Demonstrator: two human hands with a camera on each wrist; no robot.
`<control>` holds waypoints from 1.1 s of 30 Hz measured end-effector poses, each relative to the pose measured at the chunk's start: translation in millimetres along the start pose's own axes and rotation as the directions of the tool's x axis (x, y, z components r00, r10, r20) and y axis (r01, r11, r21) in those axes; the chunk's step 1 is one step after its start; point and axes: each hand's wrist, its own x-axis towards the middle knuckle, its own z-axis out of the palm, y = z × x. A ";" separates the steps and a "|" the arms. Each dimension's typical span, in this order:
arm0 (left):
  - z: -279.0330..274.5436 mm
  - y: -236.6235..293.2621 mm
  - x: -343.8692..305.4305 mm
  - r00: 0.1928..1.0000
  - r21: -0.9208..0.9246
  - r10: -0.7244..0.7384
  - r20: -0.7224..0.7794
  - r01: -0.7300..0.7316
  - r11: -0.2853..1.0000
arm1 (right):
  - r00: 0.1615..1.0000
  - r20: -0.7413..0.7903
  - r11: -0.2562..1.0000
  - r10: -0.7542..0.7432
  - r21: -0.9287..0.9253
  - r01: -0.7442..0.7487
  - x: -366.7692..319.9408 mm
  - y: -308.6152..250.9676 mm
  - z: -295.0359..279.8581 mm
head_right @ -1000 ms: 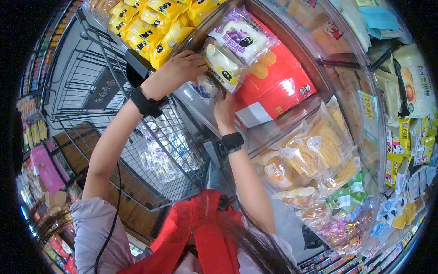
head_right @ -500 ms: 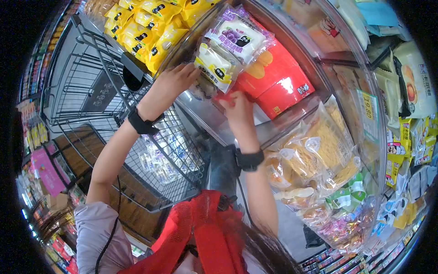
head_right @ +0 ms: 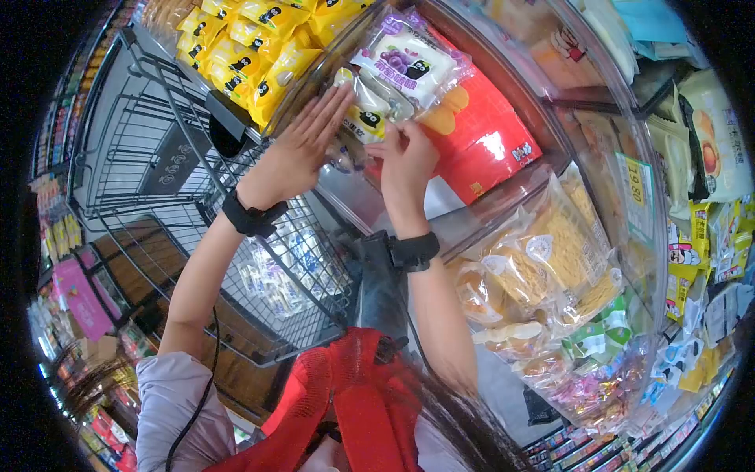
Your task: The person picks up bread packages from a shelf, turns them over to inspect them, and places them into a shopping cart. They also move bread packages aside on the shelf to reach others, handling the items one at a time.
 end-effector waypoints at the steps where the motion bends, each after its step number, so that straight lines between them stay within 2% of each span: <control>1: -0.4 2.0 0.1 1.000 -0.107 -0.015 -0.003 0.015 0.994 | 1.000 -0.016 1.000 0.000 0.030 0.000 0.8 2.8 -2.8; 3: 0.3 5.8 5.2 1.000 -0.142 -0.010 0.003 0.010 0.990 | 0.999 -0.042 0.996 0.008 0.091 -0.004 2.6 4.6 -9.9; 7: 12.2 3.0 5.6 0.997 -0.176 -0.055 -0.051 0.045 0.983 | 0.994 0.107 0.999 0.026 -0.050 -0.021 5.7 1.2 -12.8; 10: 13.3 0.8 4.7 0.997 -0.145 -0.070 -0.027 0.065 0.987 | 0.991 0.135 0.911 0.014 -0.411 0.043 15.3 -15.6 -32.8; 13: 14.9 5.0 4.3 0.995 -0.123 -0.074 -0.069 0.065 0.990 | 0.987 -0.127 0.849 -0.100 -0.529 0.018 24.7 -49.6 -34.6; 16: 10.6 12.2 -2.2 0.991 0.005 -0.098 -0.094 0.099 0.995 | 0.995 -0.044 0.846 0.092 -0.524 -0.101 46.8 -46.2 -37.1; 17: 2.7 15.0 -6.1 0.990 -0.062 -0.122 -0.069 0.118 0.991 | 0.989 0.001 0.847 0.150 -0.516 -0.128 52.5 -44.1 -39.2; 19: -32.0 16.8 -19.8 0.987 -0.190 -0.163 -0.012 0.158 0.969 | 0.981 -0.014 0.819 0.193 -0.548 -0.169 52.3 -46.8 -41.2; 20: -53.4 15.5 -35.0 0.982 -0.298 -0.185 -0.047 0.163 0.940 | 0.976 -0.023 0.805 0.217 -0.562 -0.193 50.1 -47.9 -41.3; 21: -67.4 11.7 -54.2 0.964 -0.350 -0.213 -0.159 0.147 0.925 | 0.983 -0.031 0.809 0.181 -0.563 -0.167 43.4 -50.2 -41.8; 22: -74.6 8.0 -80.8 0.892 -0.421 -0.353 -0.282 0.216 0.881 | 0.989 -0.036 0.813 0.144 -0.566 -0.139 32.2 -53.8 -42.7; 23: -74.6 -1.9 -115.0 0.792 -0.392 -0.448 -0.415 0.289 0.873 | 0.994 -0.038 0.816 0.105 -0.568 -0.108 21.0 -56.0 -43.4; 24: -78.1 -4.8 -145.1 0.627 -0.599 -0.641 -0.444 0.324 0.732 | 0.999 -0.012 0.815 0.038 -0.578 -0.038 11.0 -56.0 -45.3; 25: -78.3 -14.8 -176.2 0.520 -0.643 -0.712 -0.473 0.349 0.682 | 0.994 -0.014 0.794 -0.109 -0.603 0.079 3.4 -48.4 -51.3; 26: -69.6 -26.1 -208.2 0.364 -0.760 -0.801 -0.475 0.288 0.582 | 0.969 -0.009 0.759 -0.248 -0.624 0.189 -6.0 -39.3 -55.5; 27: -57.0 -38.5 -244.5 0.231 -0.849 -0.884 -0.407 0.262 0.459 | 0.963 -0.007 0.746 -0.268 -0.634 0.203 -20.2 -45.5 -52.2; 29: -19.5 -52.3 -310.7 0.136 -0.721 -0.922 -0.363 0.586 0.371 | 0.962 -0.007 0.739 -0.271 -0.643 0.204 -45.7 -61.7 -44.4; 31: 47.2 -64.2 -378.1 0.153 -0.790 -0.985 -0.082 0.592 0.158 | 0.972 -0.016 0.745 -0.236 -0.645 0.170 -65.2 -68.1 -38.2; 33: 111.4 -56.2 -416.8 0.234 -0.634 -0.945 0.230 0.773 0.037 | 0.971 -0.006 0.764 -0.240 -0.618 0.185 -78.3 -63.0 -29.8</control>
